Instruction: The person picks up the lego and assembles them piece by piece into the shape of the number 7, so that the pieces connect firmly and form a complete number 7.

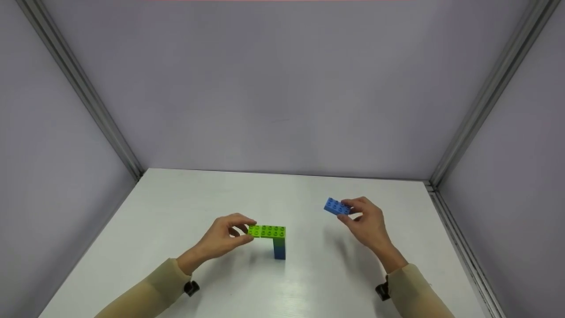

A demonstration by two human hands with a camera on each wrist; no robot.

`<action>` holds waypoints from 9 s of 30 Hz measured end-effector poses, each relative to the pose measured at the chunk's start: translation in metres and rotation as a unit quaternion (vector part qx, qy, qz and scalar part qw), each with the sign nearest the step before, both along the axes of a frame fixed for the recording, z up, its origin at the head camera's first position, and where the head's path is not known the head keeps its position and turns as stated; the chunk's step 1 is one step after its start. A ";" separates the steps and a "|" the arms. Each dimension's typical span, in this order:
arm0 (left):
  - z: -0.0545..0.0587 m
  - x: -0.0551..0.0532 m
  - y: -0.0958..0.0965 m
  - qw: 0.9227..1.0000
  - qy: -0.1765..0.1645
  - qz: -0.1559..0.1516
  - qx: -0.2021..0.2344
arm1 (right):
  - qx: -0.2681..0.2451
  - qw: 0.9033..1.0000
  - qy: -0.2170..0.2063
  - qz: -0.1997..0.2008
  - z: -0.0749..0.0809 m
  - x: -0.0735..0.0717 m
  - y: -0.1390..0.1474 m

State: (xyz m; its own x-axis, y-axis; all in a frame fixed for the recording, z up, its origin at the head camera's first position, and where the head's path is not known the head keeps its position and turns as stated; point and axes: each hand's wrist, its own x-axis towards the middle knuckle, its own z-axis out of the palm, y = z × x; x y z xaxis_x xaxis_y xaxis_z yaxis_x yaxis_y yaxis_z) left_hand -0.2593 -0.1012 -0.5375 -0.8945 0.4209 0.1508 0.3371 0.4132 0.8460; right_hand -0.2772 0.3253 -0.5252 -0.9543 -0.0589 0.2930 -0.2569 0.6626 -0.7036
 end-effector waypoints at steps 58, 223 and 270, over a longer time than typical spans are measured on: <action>-0.001 0.000 0.007 1.000 0.012 0.001 0.016 | -0.032 0.970 0.048 0.235 -0.002 0.015 -0.145; -0.004 0.011 0.010 0.953 -0.209 0.021 0.217 | -0.137 0.987 -0.089 -0.010 -0.055 0.006 -0.010; -0.004 0.014 0.015 0.955 -0.212 0.016 0.208 | -0.049 0.968 -0.206 -0.135 -0.075 -0.035 0.077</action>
State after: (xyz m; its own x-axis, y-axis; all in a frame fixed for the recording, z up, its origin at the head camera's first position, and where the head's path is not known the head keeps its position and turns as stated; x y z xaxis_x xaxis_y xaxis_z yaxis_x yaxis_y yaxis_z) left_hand -0.2449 -0.0866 -0.5420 -0.9237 0.3745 -0.0804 -0.0803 0.0159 0.9966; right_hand -0.3123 0.4019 -0.6002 -0.9678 0.2187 -0.1248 0.2332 0.5908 -0.7724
